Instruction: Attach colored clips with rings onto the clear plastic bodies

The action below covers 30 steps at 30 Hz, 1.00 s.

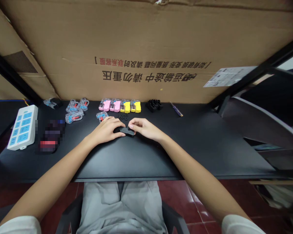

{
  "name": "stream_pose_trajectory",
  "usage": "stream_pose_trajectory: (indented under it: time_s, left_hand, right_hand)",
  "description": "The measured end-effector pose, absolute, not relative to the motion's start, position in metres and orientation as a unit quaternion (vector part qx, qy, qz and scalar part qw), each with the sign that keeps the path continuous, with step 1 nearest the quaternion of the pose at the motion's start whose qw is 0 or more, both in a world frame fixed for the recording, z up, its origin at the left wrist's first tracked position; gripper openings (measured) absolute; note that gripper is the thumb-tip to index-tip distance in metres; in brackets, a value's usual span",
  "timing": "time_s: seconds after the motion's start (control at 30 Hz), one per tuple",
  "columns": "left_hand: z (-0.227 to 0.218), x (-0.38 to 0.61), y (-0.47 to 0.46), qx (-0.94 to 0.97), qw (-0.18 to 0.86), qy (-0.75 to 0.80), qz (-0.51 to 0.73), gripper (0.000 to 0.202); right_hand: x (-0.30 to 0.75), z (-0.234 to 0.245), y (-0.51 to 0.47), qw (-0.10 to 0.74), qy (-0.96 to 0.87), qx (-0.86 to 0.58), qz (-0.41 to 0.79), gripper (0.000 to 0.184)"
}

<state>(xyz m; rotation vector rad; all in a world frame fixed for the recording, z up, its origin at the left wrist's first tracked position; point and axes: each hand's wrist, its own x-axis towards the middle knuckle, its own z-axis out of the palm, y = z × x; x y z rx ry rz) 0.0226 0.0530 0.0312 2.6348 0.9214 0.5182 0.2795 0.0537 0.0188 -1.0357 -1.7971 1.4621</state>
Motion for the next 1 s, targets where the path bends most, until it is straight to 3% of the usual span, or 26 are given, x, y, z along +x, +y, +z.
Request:
stream_pose_trajectory:
  time_s: [1.0]
  left_hand:
    - [0.028, 0.023, 0.053, 0.914, 0.146, 0.331, 0.185, 0.031]
  right_hand:
    - [0.270, 0.010, 0.051, 0.337, -0.661, -0.417, 0.524, 0.037]
